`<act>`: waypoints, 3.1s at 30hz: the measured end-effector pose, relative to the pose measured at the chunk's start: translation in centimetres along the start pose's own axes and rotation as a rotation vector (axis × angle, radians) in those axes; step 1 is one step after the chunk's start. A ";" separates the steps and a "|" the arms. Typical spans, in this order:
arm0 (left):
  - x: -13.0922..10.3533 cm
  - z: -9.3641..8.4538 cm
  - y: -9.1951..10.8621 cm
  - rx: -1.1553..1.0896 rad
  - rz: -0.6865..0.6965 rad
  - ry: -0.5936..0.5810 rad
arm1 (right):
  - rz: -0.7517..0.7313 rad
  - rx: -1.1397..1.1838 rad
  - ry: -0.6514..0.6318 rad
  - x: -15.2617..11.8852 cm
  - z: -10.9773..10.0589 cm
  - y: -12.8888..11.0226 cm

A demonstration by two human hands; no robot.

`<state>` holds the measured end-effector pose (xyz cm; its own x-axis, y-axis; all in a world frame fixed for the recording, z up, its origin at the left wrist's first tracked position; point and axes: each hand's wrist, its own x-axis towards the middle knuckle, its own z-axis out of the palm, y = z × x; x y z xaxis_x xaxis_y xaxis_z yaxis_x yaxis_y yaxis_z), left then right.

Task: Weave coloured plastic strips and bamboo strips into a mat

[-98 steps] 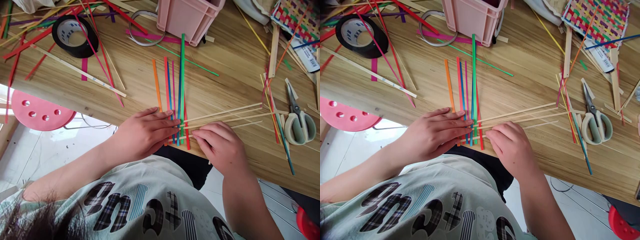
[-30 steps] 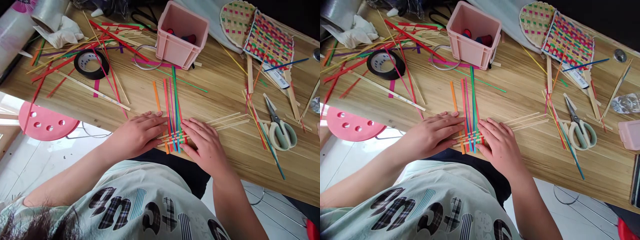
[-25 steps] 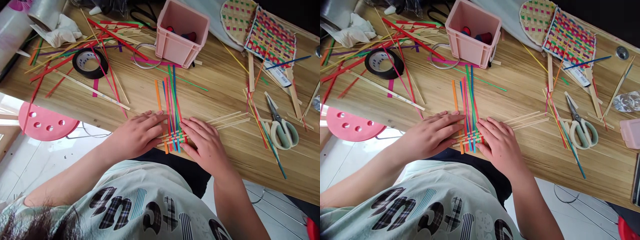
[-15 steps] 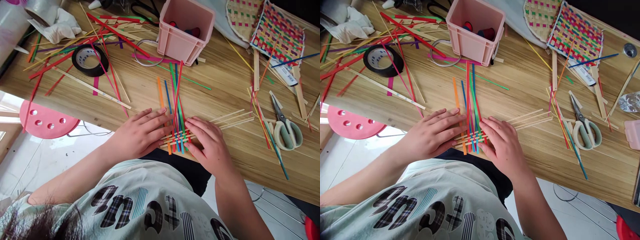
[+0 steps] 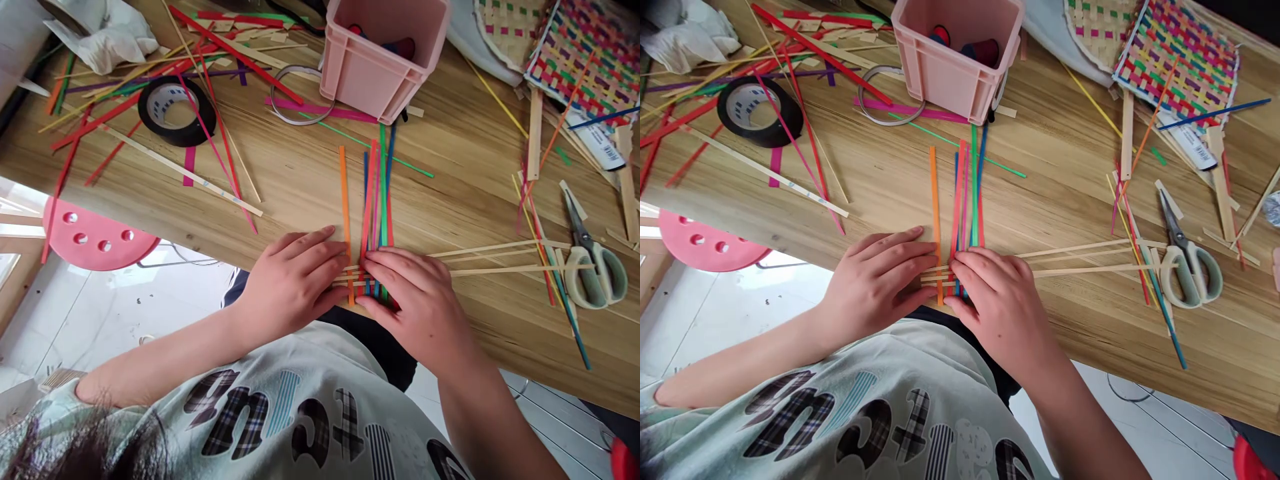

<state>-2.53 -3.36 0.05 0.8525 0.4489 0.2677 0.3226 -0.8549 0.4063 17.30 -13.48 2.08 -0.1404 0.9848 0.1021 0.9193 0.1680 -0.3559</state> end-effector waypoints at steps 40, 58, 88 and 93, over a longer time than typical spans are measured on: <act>1.7 0.0 0.5 0.023 -0.022 -0.138 | 0.160 0.133 0.037 -0.6 0.9 0.2; 1.6 0.4 0.5 0.018 -0.026 -0.096 | 0.136 0.091 0.092 -0.6 1.4 0.2; 2.1 0.9 2.3 0.017 -0.176 -0.115 | 0.063 0.155 0.092 -1.0 1.0 1.2; 2.0 1.0 2.1 0.052 -0.158 -0.112 | 0.067 0.141 0.087 -1.1 1.0 1.2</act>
<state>0.30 -4.50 0.58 0.8289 0.5496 0.1042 0.4746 -0.7895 0.3891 18.17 -14.31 0.59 -0.0425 0.9875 0.1518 0.8642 0.1126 -0.4904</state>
